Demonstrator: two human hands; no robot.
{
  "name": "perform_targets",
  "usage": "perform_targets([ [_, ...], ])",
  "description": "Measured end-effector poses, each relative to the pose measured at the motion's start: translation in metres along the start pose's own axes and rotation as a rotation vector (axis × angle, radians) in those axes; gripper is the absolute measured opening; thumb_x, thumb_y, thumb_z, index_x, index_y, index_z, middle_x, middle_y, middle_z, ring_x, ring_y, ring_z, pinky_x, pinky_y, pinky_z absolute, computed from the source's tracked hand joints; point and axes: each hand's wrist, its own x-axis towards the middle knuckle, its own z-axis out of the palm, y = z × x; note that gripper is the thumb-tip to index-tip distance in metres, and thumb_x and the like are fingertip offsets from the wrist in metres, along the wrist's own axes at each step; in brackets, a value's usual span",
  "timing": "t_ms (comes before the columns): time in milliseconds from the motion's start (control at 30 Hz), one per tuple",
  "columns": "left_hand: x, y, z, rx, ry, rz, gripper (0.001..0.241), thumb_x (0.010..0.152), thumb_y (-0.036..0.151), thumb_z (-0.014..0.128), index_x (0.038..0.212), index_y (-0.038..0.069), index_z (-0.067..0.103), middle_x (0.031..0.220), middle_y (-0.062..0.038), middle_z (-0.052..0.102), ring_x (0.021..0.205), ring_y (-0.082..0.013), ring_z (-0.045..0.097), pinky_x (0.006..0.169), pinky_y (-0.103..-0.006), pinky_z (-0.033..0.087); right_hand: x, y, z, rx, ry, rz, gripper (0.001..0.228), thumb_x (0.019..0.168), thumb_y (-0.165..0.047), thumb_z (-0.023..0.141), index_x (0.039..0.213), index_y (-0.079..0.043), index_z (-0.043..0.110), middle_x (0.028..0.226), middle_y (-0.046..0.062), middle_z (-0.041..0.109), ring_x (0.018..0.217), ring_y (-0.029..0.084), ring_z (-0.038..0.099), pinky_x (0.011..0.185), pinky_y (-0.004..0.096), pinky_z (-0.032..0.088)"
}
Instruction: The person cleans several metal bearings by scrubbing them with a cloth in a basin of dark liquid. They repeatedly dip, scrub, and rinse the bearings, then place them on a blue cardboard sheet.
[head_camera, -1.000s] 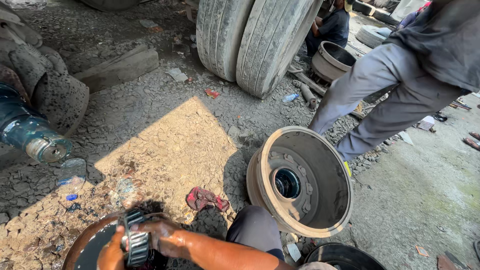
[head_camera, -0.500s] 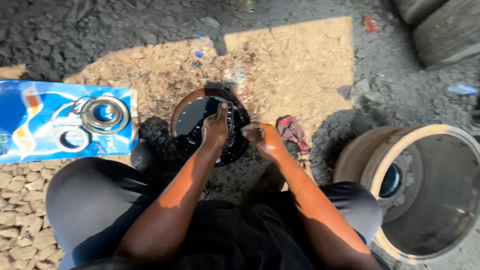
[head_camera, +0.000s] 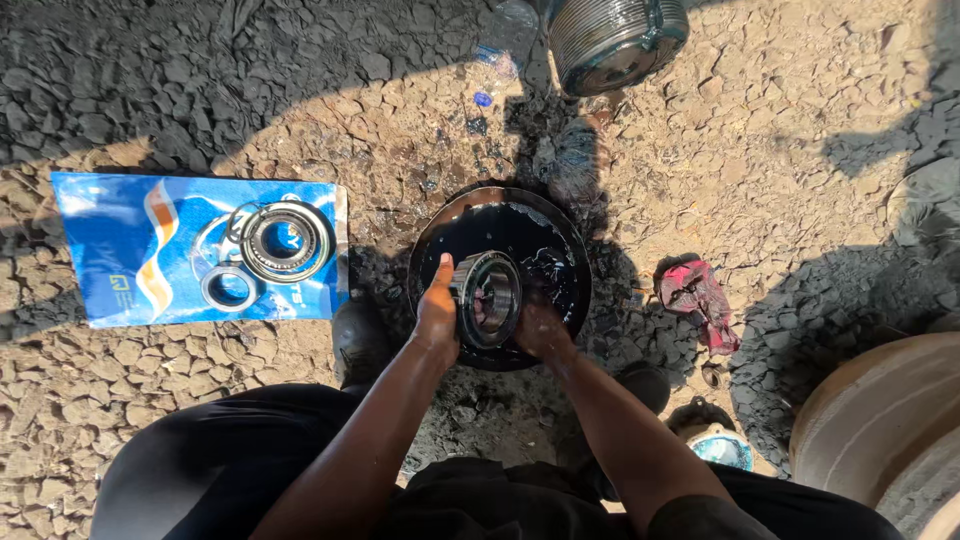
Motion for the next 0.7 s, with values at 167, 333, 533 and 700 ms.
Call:
perform_targets([
  [167, 0.006, -0.006, 0.006, 0.112, 0.137, -0.036, 0.063, 0.097, 0.063, 0.048, 0.125, 0.009, 0.067, 0.106, -0.006, 0.074, 0.097, -0.0228, 0.071, 0.093, -0.0432, 0.06, 0.019, -0.011, -0.035, -0.184, 0.035, 0.244, 0.065, 0.092, -0.039, 0.059, 0.151, -0.017, 0.041, 0.154, 0.022, 0.035, 0.141, 0.046, 0.037, 0.111, 0.062, 0.034],
  [333, 0.002, 0.003, 0.013, 0.136, 0.21, -0.027, 0.061, 0.099, 0.064, 0.049, 0.117, 0.011, 0.073, 0.094, -0.006, 0.069, 0.088, -0.0236, 0.066, 0.089, -0.0449, 0.056, -0.01, -0.04, -0.024, -0.402, -0.145, 0.071, 0.08, 0.095, -0.046, 0.062, 0.161, -0.015, 0.031, 0.167, 0.022, 0.003, 0.152, 0.051, 0.011, 0.114, 0.068, 0.021],
  [533, 0.035, -0.025, -0.02, 0.325, 0.284, 0.064, 0.059, 0.099, 0.064, 0.047, 0.108, 0.011, 0.073, 0.085, -0.001, 0.069, 0.084, -0.0181, 0.063, 0.086, -0.0433, 0.053, 0.016, 0.01, 0.009, 0.366, -0.119, 0.321, 0.044, 0.09, -0.008, 0.065, 0.133, -0.014, 0.069, 0.122, 0.025, 0.067, 0.111, 0.048, 0.065, 0.088, 0.059, 0.05],
  [700, 0.068, -0.047, -0.031, 0.534, 0.15, 0.193, 0.082, 0.108, 0.067, 0.036, 0.106, -0.006, 0.072, 0.092, -0.017, 0.07, 0.082, -0.0298, 0.065, 0.082, -0.0572, 0.056, 0.02, 0.071, -0.011, 1.226, -0.046, -0.103, 0.021, 0.093, -0.009, 0.073, 0.114, -0.006, 0.076, 0.104, 0.009, 0.076, 0.096, 0.018, 0.072, 0.082, 0.03, 0.064],
])
